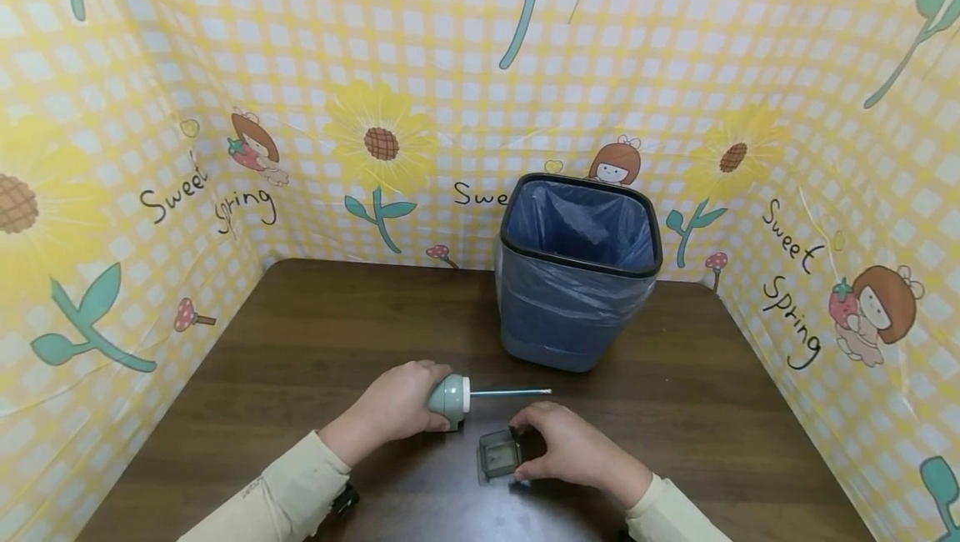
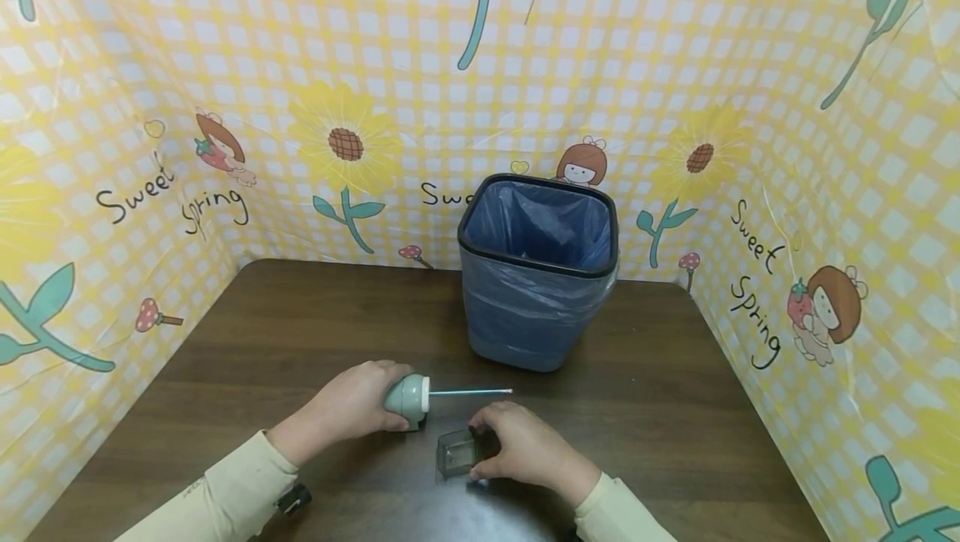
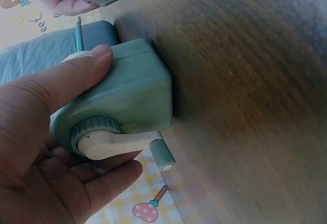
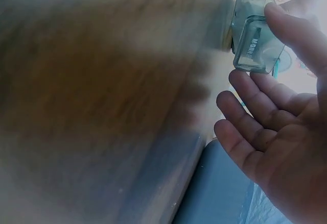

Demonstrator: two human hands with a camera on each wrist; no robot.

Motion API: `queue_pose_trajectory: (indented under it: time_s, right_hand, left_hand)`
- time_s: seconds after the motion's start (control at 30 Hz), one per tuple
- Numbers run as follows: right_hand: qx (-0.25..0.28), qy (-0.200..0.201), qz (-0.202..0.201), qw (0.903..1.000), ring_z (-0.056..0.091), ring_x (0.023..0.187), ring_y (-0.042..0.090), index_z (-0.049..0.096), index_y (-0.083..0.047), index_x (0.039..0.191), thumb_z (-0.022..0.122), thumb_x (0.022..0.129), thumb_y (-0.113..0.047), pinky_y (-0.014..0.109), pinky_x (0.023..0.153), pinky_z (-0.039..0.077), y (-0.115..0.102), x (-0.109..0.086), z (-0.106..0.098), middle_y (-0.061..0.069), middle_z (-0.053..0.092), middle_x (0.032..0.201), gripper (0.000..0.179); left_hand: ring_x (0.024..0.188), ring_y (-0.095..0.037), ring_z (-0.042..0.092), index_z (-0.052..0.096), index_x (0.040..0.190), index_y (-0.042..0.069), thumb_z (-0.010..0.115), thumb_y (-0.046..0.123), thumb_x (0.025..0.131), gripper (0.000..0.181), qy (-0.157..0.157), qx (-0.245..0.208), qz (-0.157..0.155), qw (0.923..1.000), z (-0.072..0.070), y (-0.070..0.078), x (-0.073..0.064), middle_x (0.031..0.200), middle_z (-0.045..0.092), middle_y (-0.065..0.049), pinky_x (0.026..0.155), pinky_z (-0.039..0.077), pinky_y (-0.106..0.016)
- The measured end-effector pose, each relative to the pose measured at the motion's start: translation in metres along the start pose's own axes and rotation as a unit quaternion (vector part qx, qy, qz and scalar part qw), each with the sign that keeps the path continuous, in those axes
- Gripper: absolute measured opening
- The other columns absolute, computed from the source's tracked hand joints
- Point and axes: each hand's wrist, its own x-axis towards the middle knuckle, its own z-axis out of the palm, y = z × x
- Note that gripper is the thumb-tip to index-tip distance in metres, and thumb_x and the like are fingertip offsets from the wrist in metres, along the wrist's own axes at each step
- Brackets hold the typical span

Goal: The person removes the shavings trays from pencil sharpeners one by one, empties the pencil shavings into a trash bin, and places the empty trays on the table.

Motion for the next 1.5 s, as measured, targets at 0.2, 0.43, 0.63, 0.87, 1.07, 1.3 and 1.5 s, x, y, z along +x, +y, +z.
queue_pose_trajectory:
  time_s: [0.2,0.43,0.63,0.87,1.07,1.3,1.5]
  right_hand:
    - [-0.031,0.003,0.009,0.9995,0.061,0.107,0.01,0.071,-0.016,0.115,0.09,0.073,-0.042,0.035,0.097,0.051,-0.0004,-0.001,0.0015,-0.008,0.068,0.111,0.054]
    - [-0.064,0.006,-0.001,0.998,0.062,0.109,0.012,0.071,-0.017,0.116,0.09,0.073,-0.045,0.036,0.099,0.05,0.0014,-0.0011,0.0043,-0.01,0.068,0.11,0.054]
    - [-0.084,0.011,-0.014,0.9963,0.062,0.109,0.014,0.071,-0.016,0.115,0.09,0.072,-0.045,0.036,0.098,0.051,-0.0003,-0.0028,0.0047,-0.009,0.068,0.109,0.055]
    - [-0.09,0.007,-0.01,0.9959,0.062,0.109,0.014,0.07,-0.016,0.115,0.09,0.073,-0.045,0.036,0.098,0.051,-0.0013,-0.0017,0.0043,-0.008,0.068,0.11,0.055]
    - [-0.096,0.0,-0.011,0.9953,0.062,0.107,0.014,0.071,-0.016,0.115,0.09,0.072,-0.046,0.035,0.097,0.051,-0.0018,-0.0014,0.0035,-0.008,0.068,0.11,0.056]
    - [-0.109,0.003,-0.015,0.9939,0.062,0.106,0.014,0.071,-0.016,0.114,0.09,0.071,-0.048,0.035,0.096,0.051,-0.0038,-0.0012,0.0036,-0.009,0.068,0.108,0.056]
    - [-0.111,0.005,-0.014,0.9937,0.062,0.106,0.014,0.071,-0.017,0.114,0.09,0.071,-0.048,0.035,0.096,0.051,-0.0047,-0.0022,0.0039,-0.009,0.068,0.108,0.056]
  left_hand:
    - [0.094,-0.021,0.066,0.066,0.127,0.001,0.095,0.034,0.07,0.071,0.0,-0.004,0.0,1.0,-0.0006,0.001,-0.0003,0.117,0.072,-0.011,0.08,0.057,-0.042]
    - [0.095,-0.021,0.066,0.066,0.127,0.002,0.095,0.035,0.07,0.072,-0.001,-0.005,-0.001,1.0,-0.0008,0.0005,0.0,0.118,0.071,-0.011,0.081,0.057,-0.042]
    - [0.095,-0.021,0.066,0.067,0.127,0.002,0.094,0.035,0.07,0.071,0.003,-0.003,0.007,1.0,-0.0001,0.0007,-0.0007,0.117,0.072,-0.011,0.081,0.057,-0.042]
    - [0.094,-0.021,0.066,0.067,0.127,0.002,0.094,0.035,0.07,0.072,0.003,0.001,0.006,1.0,0.0002,0.0001,0.0,0.116,0.072,-0.011,0.08,0.057,-0.041]
    - [0.094,-0.02,0.066,0.067,0.128,0.003,0.095,0.037,0.07,0.073,0.003,0.004,0.005,1.0,0.0011,-0.0016,0.0004,0.117,0.072,-0.01,0.08,0.056,-0.04]
    - [0.093,-0.021,0.066,0.066,0.128,0.003,0.095,0.036,0.07,0.073,0.001,-0.003,0.001,1.0,0.0,-0.0008,-0.0005,0.116,0.072,-0.01,0.079,0.056,-0.041]
    - [0.093,-0.021,0.066,0.066,0.128,0.002,0.095,0.035,0.07,0.072,0.0,-0.005,0.003,1.0,-0.0008,0.0,-0.0006,0.116,0.072,-0.01,0.079,0.057,-0.041]
